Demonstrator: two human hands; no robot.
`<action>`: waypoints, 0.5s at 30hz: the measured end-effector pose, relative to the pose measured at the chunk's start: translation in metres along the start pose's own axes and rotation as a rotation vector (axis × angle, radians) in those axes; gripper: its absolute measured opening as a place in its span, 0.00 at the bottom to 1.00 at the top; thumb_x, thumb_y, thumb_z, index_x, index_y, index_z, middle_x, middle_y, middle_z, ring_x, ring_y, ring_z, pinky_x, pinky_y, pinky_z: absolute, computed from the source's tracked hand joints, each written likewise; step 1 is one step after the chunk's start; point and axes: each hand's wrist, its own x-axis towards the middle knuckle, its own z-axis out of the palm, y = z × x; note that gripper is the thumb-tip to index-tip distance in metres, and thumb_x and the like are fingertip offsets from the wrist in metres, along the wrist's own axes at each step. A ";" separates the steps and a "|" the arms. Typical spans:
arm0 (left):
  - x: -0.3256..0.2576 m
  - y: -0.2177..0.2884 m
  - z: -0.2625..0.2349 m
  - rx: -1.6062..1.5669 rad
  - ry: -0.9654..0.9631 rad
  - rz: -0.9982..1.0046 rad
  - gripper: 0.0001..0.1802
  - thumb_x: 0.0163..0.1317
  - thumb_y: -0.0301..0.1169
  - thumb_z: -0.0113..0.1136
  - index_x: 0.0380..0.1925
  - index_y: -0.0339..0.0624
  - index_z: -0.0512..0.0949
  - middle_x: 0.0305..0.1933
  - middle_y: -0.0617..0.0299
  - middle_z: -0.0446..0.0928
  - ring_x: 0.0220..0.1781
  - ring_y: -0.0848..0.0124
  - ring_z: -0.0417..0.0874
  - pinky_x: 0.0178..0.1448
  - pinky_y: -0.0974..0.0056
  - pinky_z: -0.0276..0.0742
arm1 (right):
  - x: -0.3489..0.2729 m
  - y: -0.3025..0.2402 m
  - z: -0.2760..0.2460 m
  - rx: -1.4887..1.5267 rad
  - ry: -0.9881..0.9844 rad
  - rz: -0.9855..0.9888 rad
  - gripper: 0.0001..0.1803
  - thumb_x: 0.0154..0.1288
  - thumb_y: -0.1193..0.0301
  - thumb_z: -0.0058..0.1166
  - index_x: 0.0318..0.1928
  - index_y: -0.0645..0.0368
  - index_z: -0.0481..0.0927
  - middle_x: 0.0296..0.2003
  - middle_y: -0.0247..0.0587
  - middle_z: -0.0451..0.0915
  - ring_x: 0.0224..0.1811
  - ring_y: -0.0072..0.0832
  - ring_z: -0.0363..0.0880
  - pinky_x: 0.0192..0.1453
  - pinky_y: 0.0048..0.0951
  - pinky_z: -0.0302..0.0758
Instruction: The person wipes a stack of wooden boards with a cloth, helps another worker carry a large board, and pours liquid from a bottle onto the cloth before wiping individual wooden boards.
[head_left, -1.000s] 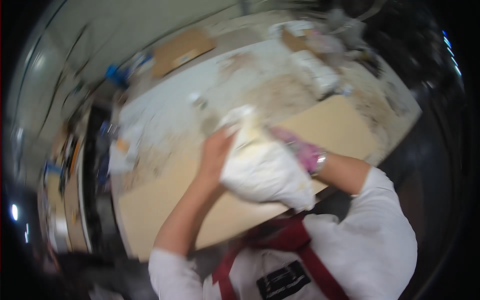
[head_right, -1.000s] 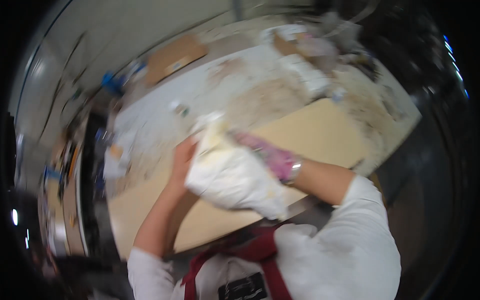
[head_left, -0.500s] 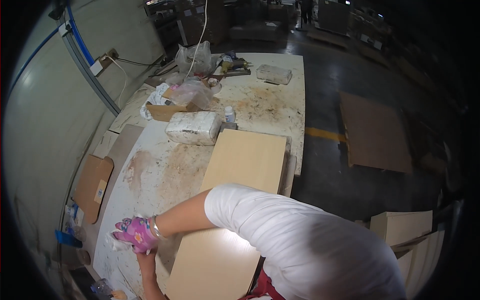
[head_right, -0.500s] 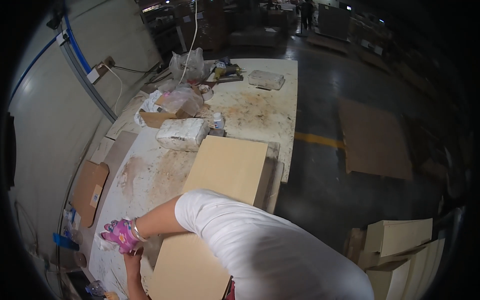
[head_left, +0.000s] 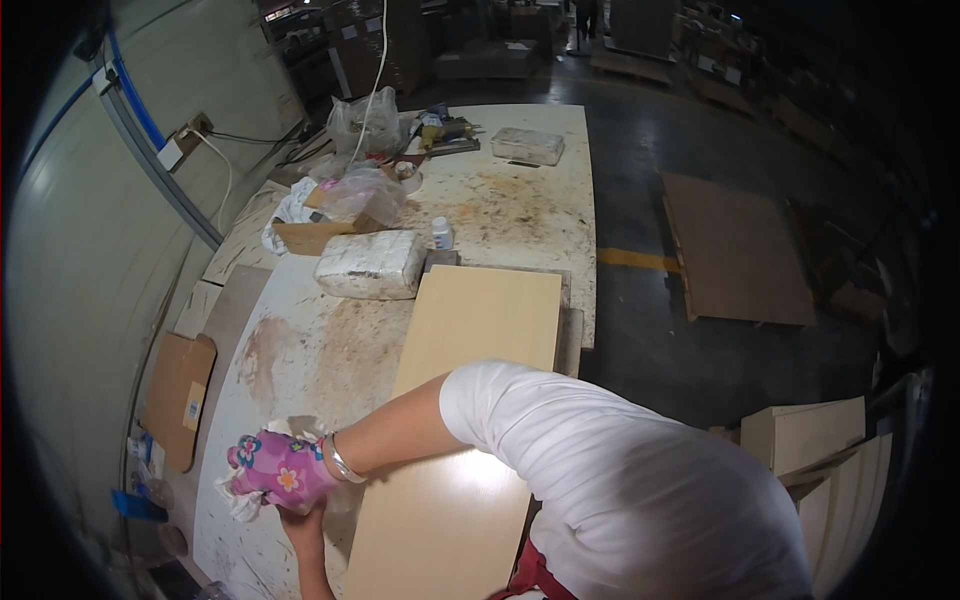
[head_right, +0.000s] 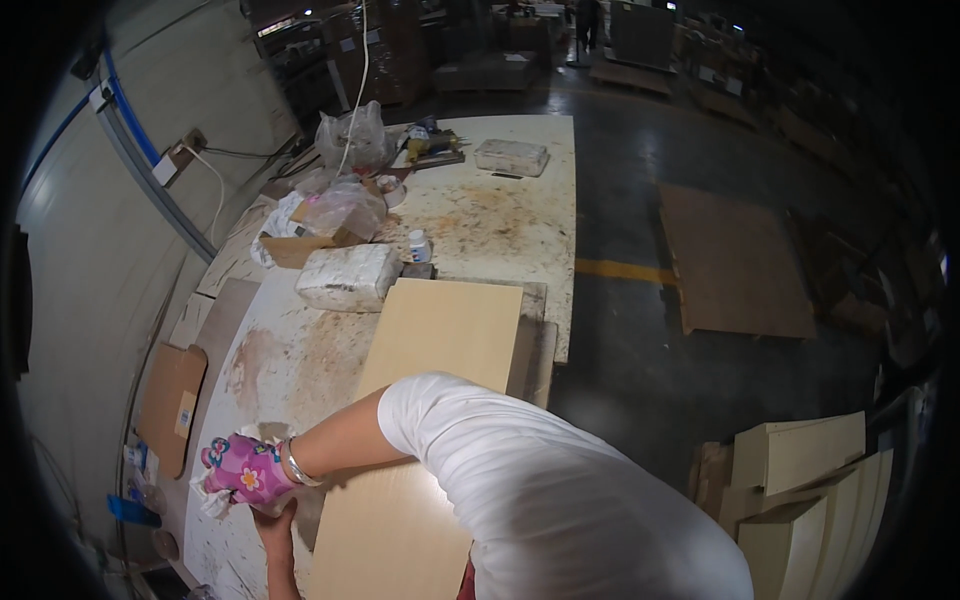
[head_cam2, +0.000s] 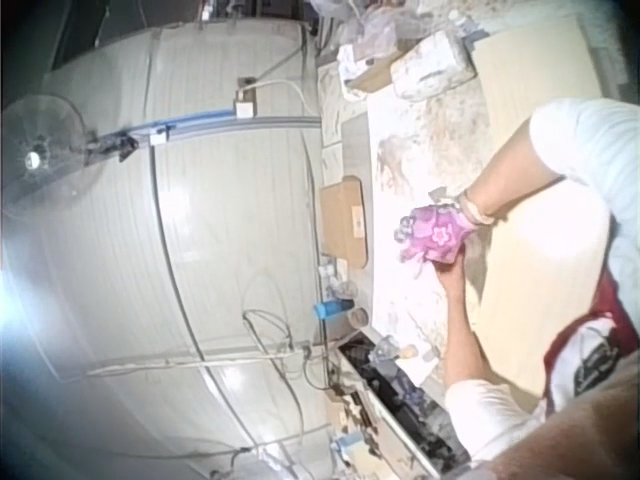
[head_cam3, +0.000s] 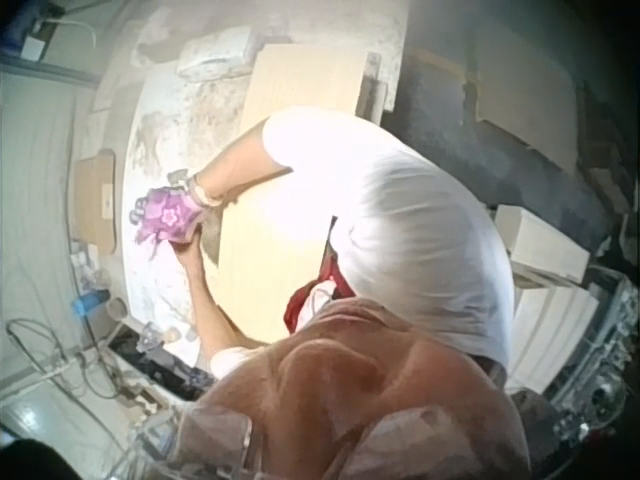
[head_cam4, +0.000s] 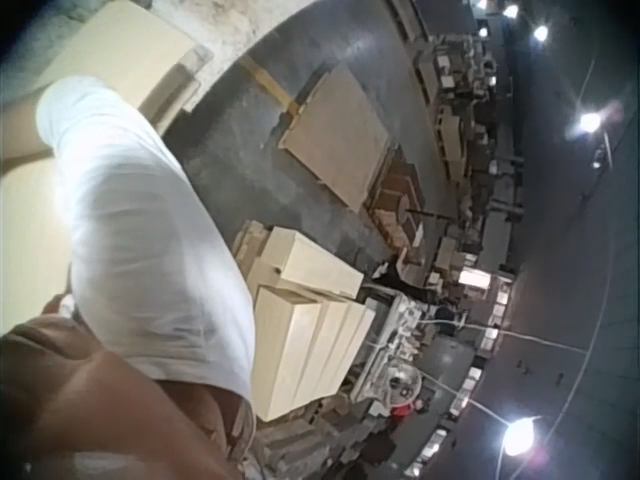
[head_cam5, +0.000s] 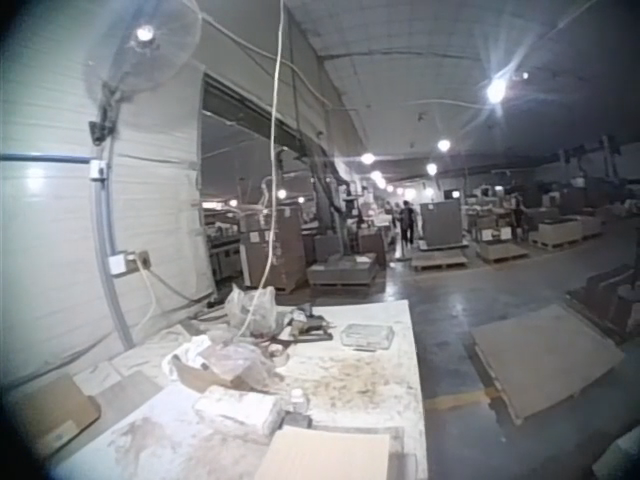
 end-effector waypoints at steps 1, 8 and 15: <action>0.001 0.010 0.001 -0.001 -0.009 0.001 0.47 0.42 0.27 0.68 0.63 0.35 0.54 0.62 0.52 0.62 0.62 0.62 0.64 0.66 0.62 0.56 | -0.002 0.000 -0.011 -0.028 0.006 0.000 0.23 0.51 0.52 0.53 0.46 0.47 0.75 0.43 0.43 0.70 0.46 0.41 0.70 0.49 0.41 0.70; -0.018 0.046 -0.022 0.523 0.140 0.022 0.43 0.39 0.28 0.67 0.59 0.31 0.58 0.57 0.43 0.66 0.58 0.52 0.69 0.62 0.57 0.62 | -0.029 0.007 -0.011 0.102 0.011 0.200 0.27 0.63 0.50 0.41 0.50 0.60 0.72 0.53 0.54 0.68 0.53 0.48 0.69 0.57 0.40 0.66; -0.048 0.072 -0.038 1.089 0.151 0.116 0.36 0.36 0.30 0.67 0.50 0.38 0.66 0.44 0.46 0.70 0.43 0.45 0.74 0.46 0.49 0.70 | -0.041 0.013 0.010 0.882 -0.299 0.606 0.31 0.65 0.47 0.39 0.58 0.58 0.67 0.56 0.44 0.67 0.54 0.32 0.70 0.56 0.33 0.67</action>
